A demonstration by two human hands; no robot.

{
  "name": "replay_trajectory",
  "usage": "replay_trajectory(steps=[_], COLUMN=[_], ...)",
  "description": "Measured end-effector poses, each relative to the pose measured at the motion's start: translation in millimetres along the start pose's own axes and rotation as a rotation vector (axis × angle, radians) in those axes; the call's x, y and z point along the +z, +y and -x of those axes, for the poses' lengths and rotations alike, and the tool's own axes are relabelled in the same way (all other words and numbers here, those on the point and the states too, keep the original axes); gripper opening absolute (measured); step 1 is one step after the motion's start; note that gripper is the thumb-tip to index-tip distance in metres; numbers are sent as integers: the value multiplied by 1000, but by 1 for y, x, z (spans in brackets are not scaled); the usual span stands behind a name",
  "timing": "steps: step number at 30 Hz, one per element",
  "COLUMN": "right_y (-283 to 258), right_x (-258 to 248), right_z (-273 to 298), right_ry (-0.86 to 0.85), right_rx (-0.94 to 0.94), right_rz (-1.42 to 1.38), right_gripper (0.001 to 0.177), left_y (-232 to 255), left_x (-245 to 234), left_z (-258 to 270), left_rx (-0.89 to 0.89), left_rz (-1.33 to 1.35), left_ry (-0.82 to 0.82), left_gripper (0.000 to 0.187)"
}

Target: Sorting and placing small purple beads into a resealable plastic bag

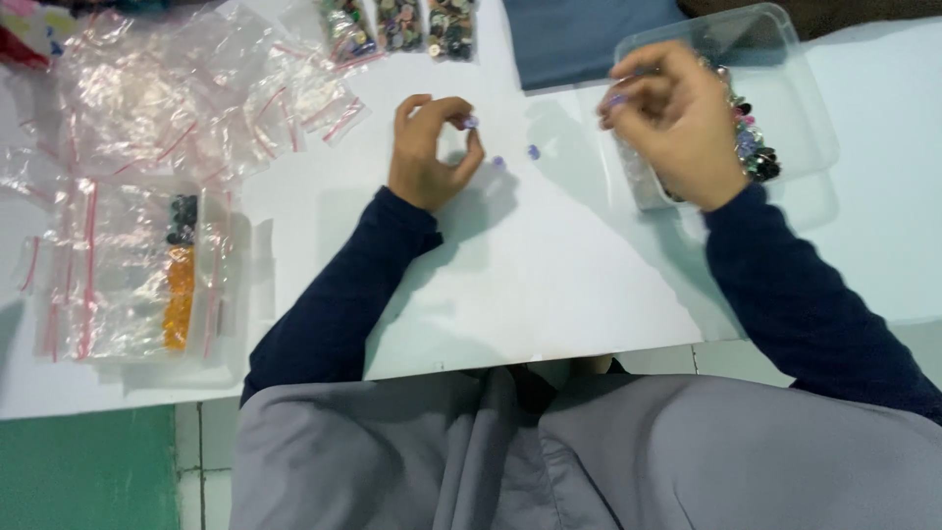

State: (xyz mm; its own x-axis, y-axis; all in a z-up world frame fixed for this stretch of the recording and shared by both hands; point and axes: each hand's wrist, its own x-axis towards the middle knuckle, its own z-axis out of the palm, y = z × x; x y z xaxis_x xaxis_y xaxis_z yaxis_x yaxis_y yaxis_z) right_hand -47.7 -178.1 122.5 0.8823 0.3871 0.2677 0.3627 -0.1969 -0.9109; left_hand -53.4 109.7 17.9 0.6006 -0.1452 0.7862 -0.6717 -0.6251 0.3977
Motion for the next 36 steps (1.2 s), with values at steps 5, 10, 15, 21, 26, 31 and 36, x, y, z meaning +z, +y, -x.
replay_trajectory(steps=[5, 10, 15, 21, 26, 31, 36], right_y=[6, 74, 61, 73, 78, 81, 81], right_x=[76, 132, 151, 151, 152, 152, 149], right_z=[-8, -17, -19, -19, -18, -17, -16], right_ry=[-92, -72, -88, -54, -34, -39, -6], right_rx=[-167, -490, -518, -443, -431, -425, -412], right_rz=[235, 625, 810, 764, 786, 806, 795], right_gripper=[15, 18, 14, 15, 16, 13, 27], left_y=[-30, -54, -54, -49, -47, -46, -46], left_x=[-39, -45, -53, -46, -42, -39, -37], left_z=[26, 50, 44, 52, 55, 57, 58], left_rx=[-29, -17, 63, 1, -20, -20, -28], left_rz=[-2, -123, -4, -176, -209, -238, -269], left_ry=[-107, -184, -243, -276, -327, -333, -320], left_gripper=[19, 18, 11, 11, 16, 16, 19])
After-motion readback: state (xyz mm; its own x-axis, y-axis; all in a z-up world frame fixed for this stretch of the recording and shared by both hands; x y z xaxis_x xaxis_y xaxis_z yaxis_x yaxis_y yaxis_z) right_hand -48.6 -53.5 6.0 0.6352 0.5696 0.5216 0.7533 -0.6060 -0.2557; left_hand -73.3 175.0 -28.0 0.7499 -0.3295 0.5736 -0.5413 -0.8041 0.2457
